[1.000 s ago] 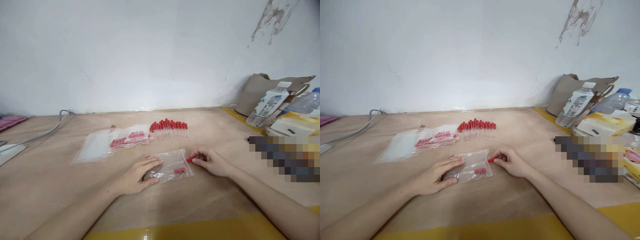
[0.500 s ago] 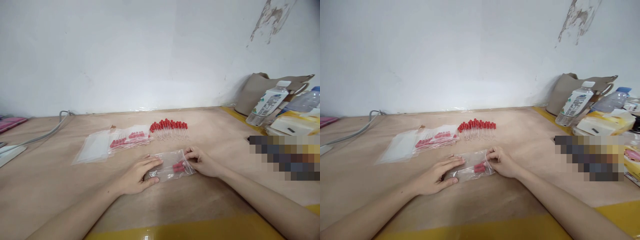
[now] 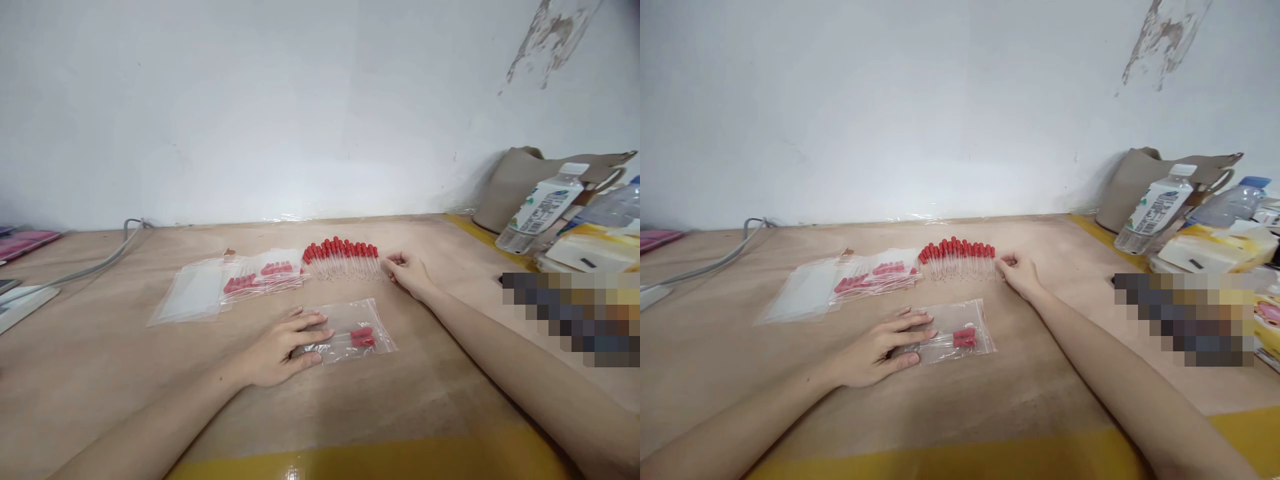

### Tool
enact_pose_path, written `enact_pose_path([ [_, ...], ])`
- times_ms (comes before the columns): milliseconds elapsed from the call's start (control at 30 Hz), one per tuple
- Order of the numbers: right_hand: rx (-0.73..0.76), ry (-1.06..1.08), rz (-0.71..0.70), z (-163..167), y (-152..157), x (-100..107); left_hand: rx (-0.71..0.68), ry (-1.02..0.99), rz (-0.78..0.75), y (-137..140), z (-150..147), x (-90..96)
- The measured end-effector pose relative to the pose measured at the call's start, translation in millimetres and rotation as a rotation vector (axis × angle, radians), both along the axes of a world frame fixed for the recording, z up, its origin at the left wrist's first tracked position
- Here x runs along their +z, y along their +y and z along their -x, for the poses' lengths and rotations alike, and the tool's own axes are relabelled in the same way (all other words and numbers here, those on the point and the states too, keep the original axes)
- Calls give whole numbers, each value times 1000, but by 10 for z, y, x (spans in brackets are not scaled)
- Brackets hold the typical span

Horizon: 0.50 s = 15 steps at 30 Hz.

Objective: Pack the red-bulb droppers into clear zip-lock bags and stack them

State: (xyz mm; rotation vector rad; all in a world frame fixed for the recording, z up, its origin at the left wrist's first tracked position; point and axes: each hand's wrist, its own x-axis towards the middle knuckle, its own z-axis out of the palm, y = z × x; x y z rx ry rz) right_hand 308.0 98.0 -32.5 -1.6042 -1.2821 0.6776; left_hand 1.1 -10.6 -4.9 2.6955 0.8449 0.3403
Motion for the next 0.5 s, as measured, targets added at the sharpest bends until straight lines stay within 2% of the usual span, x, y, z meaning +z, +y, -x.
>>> enact_pose_path([
  [100, -74, -86, 54, 27, 272, 40, 7, -7, -1, 2, 2, -12],
  [233, -121, -167, 142, 33, 475, 72, 13, -13, -4, 6, 7, -29],
  [500, -135, -212, 211, 11, 514, 116, 17, -16, 8, -3, 3, -11],
])
